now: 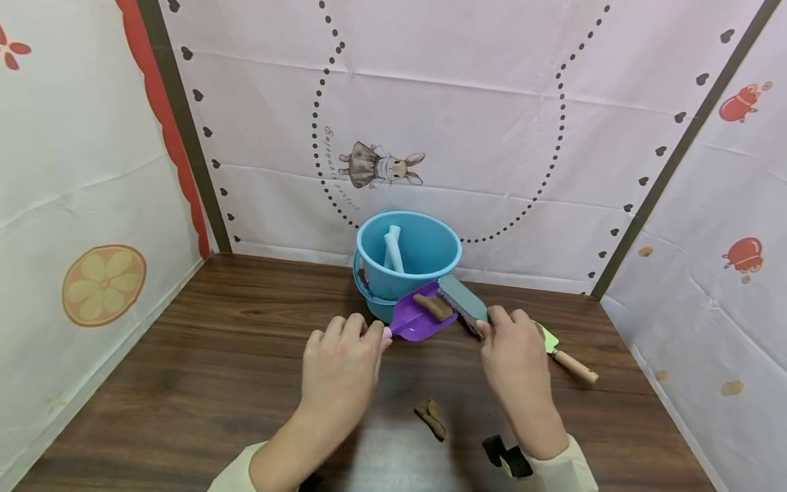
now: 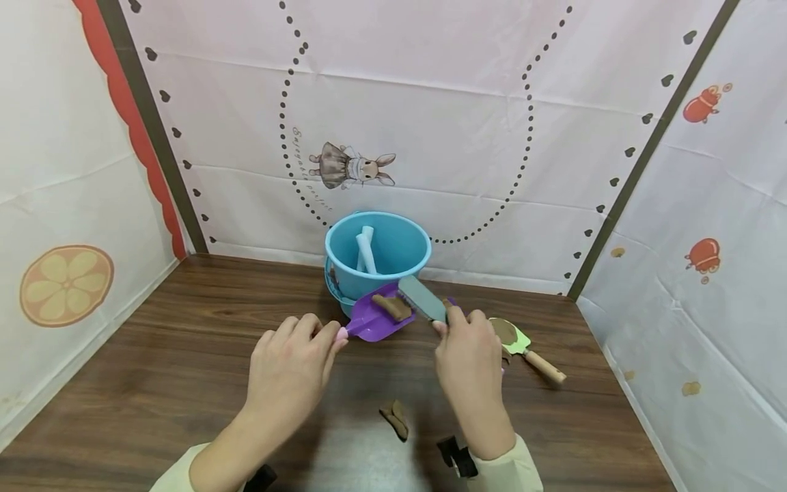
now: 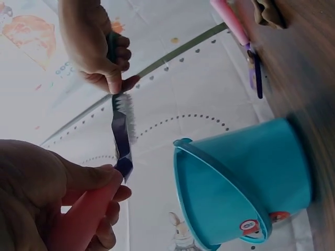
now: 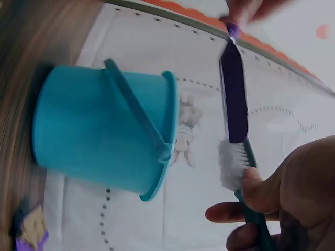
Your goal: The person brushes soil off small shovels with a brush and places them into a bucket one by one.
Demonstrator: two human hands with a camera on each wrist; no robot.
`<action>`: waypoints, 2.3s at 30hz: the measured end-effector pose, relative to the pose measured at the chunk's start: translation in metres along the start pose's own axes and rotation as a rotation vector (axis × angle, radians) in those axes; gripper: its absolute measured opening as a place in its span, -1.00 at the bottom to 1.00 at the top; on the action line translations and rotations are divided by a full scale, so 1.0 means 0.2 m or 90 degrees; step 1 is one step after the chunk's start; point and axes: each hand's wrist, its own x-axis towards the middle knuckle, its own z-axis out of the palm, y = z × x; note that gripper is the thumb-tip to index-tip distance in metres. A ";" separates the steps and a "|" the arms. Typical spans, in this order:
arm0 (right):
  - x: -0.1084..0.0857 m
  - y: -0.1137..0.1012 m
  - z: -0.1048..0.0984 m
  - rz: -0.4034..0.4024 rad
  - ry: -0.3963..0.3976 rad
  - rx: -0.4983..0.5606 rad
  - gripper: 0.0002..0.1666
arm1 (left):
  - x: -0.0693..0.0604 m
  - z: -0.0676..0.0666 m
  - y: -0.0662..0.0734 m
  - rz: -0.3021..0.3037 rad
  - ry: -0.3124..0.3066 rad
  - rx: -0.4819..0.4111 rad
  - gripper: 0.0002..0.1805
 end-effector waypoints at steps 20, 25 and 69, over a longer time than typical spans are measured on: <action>-0.07 -0.11 0.05 -0.070 0.026 -0.005 -0.65 | 0.01 0.01 -0.01 -0.004 0.003 -0.005 -0.73; -0.03 -0.05 0.03 -0.030 0.024 -0.006 -0.64 | 0.00 0.02 -0.01 -0.004 0.003 -0.008 -0.74; -0.02 0.01 0.03 0.007 -0.041 -0.029 -0.62 | 0.01 -0.02 -0.03 -0.002 -0.058 -0.006 -0.72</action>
